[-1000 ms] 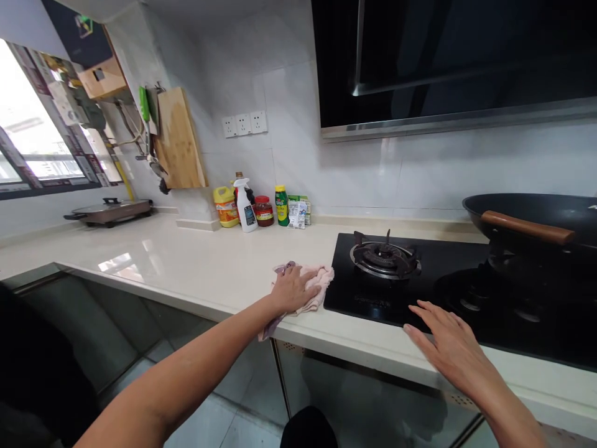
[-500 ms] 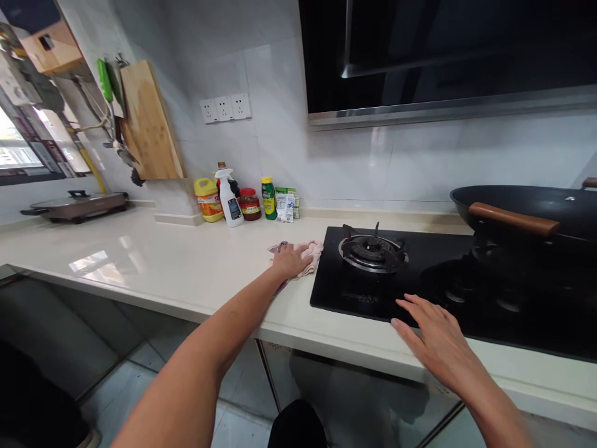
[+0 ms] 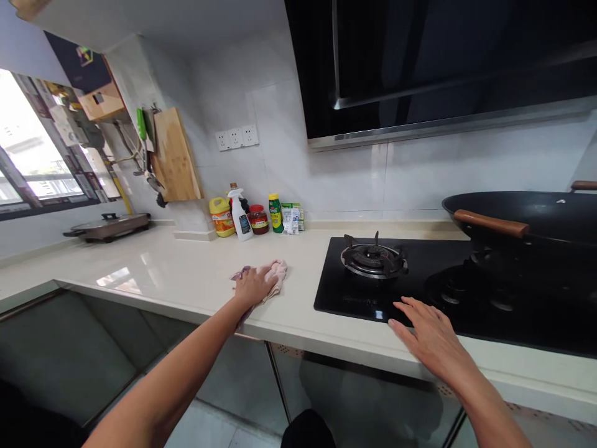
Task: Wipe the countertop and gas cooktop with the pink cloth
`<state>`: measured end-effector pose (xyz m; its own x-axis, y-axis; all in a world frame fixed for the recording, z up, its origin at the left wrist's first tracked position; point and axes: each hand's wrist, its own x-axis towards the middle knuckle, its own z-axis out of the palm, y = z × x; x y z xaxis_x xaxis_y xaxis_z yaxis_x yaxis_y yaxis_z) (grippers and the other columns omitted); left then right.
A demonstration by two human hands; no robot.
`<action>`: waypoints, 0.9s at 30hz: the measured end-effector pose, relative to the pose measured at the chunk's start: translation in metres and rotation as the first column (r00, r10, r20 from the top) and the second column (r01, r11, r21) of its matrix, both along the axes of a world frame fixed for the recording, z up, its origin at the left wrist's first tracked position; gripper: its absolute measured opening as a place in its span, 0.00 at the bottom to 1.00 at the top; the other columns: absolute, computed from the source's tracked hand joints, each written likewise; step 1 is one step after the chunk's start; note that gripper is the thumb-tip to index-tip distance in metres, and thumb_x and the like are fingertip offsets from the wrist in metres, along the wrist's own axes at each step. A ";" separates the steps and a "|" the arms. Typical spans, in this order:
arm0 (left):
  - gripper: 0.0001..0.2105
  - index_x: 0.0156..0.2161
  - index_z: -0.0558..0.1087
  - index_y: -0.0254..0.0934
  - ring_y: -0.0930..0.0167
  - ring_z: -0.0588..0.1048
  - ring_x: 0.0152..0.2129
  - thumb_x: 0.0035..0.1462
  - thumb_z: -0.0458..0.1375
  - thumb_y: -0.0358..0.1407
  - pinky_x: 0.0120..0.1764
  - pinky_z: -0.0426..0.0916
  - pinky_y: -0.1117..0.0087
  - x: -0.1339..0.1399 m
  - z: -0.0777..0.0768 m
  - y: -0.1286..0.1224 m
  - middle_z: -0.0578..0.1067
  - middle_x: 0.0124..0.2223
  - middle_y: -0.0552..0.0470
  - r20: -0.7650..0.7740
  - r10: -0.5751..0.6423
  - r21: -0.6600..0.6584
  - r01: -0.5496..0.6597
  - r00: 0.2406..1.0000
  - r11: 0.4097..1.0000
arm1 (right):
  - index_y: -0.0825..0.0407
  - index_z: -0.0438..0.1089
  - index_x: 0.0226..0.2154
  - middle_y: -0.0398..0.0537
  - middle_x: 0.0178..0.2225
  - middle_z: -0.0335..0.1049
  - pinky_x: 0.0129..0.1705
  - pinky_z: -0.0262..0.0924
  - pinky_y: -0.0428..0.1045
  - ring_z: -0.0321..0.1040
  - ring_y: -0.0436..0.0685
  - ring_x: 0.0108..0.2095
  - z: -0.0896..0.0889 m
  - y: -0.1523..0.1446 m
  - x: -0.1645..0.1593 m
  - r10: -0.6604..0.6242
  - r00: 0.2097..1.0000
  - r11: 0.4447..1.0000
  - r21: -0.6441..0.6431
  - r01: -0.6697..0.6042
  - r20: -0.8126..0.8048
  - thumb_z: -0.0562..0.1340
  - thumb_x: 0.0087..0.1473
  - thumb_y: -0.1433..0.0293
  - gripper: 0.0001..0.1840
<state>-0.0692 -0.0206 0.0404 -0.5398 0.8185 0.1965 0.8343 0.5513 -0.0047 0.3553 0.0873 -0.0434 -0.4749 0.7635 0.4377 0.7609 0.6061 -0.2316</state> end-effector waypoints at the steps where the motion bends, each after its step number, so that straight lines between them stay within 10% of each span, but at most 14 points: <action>1: 0.30 0.70 0.60 0.50 0.49 0.68 0.58 0.66 0.44 0.56 0.57 0.60 0.49 0.005 -0.001 -0.007 0.72 0.59 0.39 -0.008 0.006 0.003 -0.006 1.000 1.000 | 0.51 0.71 0.58 0.55 0.64 0.65 0.69 0.47 0.66 0.58 0.66 0.66 0.000 0.000 0.000 0.002 1.000 1.000 -0.001 -0.002 -0.003 0.47 0.64 0.51 0.32; 16: 0.26 0.66 0.66 0.50 0.53 0.68 0.56 0.66 0.50 0.52 0.57 0.62 0.49 0.124 -0.018 -0.017 0.72 0.59 0.42 -0.053 -0.291 0.135 0.295 0.955 0.946 | 0.49 0.69 0.59 0.53 0.65 0.63 0.70 0.44 0.67 0.56 0.65 0.67 -0.005 0.005 0.002 0.009 1.000 0.999 -0.052 -0.009 -0.014 0.46 0.63 0.48 0.35; 27: 0.24 0.67 0.65 0.56 0.56 0.69 0.54 0.67 0.49 0.50 0.57 0.62 0.53 0.084 -0.015 -0.020 0.74 0.57 0.47 -0.003 -0.336 0.146 0.332 0.942 0.932 | 0.51 0.70 0.59 0.55 0.65 0.64 0.68 0.48 0.66 0.58 0.66 0.66 -0.002 0.005 0.005 0.007 1.000 1.000 -0.023 -0.006 0.028 0.45 0.63 0.48 0.36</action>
